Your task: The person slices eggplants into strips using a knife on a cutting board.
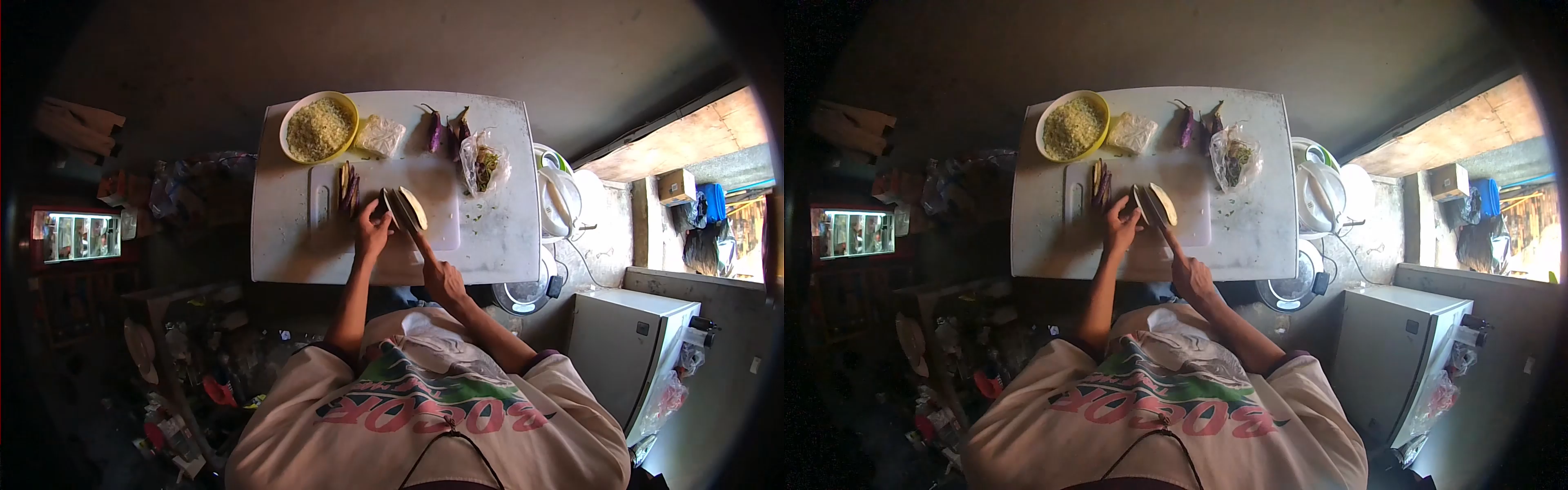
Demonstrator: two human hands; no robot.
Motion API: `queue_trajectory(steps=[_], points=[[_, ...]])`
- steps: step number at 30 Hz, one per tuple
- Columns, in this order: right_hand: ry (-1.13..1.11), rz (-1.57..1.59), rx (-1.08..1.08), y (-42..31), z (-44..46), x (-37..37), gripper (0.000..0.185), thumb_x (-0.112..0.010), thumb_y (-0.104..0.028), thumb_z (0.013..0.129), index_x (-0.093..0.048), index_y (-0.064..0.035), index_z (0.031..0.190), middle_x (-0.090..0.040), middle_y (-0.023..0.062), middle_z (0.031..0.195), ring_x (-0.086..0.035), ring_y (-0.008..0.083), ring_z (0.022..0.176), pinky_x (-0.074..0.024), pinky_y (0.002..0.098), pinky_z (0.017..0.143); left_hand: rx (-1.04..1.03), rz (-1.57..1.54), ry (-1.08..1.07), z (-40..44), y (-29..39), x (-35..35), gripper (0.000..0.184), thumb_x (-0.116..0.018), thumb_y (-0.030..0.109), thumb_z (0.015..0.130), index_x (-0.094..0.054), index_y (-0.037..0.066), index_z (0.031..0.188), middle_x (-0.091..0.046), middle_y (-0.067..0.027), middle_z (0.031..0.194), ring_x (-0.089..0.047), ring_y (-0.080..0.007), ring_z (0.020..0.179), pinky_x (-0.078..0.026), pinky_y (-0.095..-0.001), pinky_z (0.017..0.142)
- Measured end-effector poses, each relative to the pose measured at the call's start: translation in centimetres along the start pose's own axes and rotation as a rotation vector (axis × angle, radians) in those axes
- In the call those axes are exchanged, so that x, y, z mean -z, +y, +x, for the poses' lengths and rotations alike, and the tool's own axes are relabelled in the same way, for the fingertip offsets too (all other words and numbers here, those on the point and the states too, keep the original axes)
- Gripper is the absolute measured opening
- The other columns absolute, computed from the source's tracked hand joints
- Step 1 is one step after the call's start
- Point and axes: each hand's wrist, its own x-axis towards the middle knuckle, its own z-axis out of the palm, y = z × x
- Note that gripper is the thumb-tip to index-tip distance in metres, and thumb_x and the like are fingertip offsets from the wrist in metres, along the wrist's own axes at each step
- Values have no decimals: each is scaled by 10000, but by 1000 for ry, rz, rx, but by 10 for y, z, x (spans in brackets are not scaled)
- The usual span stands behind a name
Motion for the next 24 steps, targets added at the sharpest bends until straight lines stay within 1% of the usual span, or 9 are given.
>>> queue_trajectory(steps=[1, 2, 9, 12, 15, 17, 18, 19, 24], points=[[-1, -3, -5, 3, -3, 2, 727, -458, -105, 951, -163, -302, 1586, -653, 287, 727, -649, 499, 687, -485, 613, 625, 4, -32, -28, 0, 0, 2, 544, -680, 119, 944, -465, -25, 1423, -529, -152, 1376, -655, -185, 1020, -625, -272, 609], [-13, -7, 6, 5, -3, 5, 728, -458, -108, 955, -155, -304, 1587, -655, 285, 730, -651, 495, 686, -484, 610, 623, -59, 5, -15, -1, 0, 3, 540, -692, 140, 931, -490, -20, 1406, -637, -149, 1165, -665, -161, 887, -614, -280, 575], [-10, 46, 24, 3, 3, 24, 691, -451, -150, 991, -140, -313, 1586, -664, 280, 745, -654, 479, 668, -488, 595, 619, -48, 90, 33, -8, 16, 2, 493, -723, 146, 902, -544, -7, 1335, -642, -152, 1145, -660, -166, 853, -596, -299, 550], [-4, 26, 6, 3, 1, 25, 677, -445, -161, 1002, -140, -313, 1586, -664, 282, 748, -653, 480, 666, -489, 597, 624, -8, 205, 126, -10, 17, 0, 483, -756, 192, 877, -573, 10, 1285, -660, -161, 1087, -671, -191, 829, -576, -338, 604], [83, 71, 52, 7, -1, 18, 667, -463, -154, 1003, -171, -272, 1590, -642, 302, 719, -626, 498, 623, -475, 613, 598, -166, 442, 129, -3, 1, -2, 518, -780, 269, 858, -583, 26, 1272, -671, -169, 1004, -674, -227, 801, -546, -364, 690], [79, 71, 46, 8, 0, 17, 667, -468, -152, 1001, -177, -271, 1589, -643, 301, 724, -625, 498, 622, -472, 613, 595, -451, 613, 212, -8, 10, -10, 557, -791, 332, 838, -590, 36, 1265, -671, -184, 982, -672, -291, 838, -523, -388, 785], [75, 74, 35, 8, 0, 18, 668, -472, -150, 1000, -182, -270, 1589, -644, 300, 728, -624, 499, 622, -468, 613, 591, -162, 509, 99, -18, 33, -12, 572, -788, 356, 835, -586, 33, 1261, -677, -184, 1040, -660, -345, 923, -513, -415, 823], [78, 73, 34, 8, 0, 19, 668, -472, -150, 1000, -182, -270, 1589, -644, 300, 728, -624, 499, 622, -468, 613, 591, -164, 509, 97, -18, 30, -12, 572, -788, 356, 835, -586, 33, 1261, -677, -184, 1040, -660, -345, 923, -513, -415, 823], [105, 92, 50, 10, -5, 20, 677, -483, -127, 990, -198, -270, 1587, -644, 308, 747, -622, 502, 625, -465, 613, 593, -477, 675, 132, -20, 25, -5, 595, -807, 285, 808, -568, 51, 1301, -625, -163, 1216, -589, -358, 1128, -457, -428, 977]])
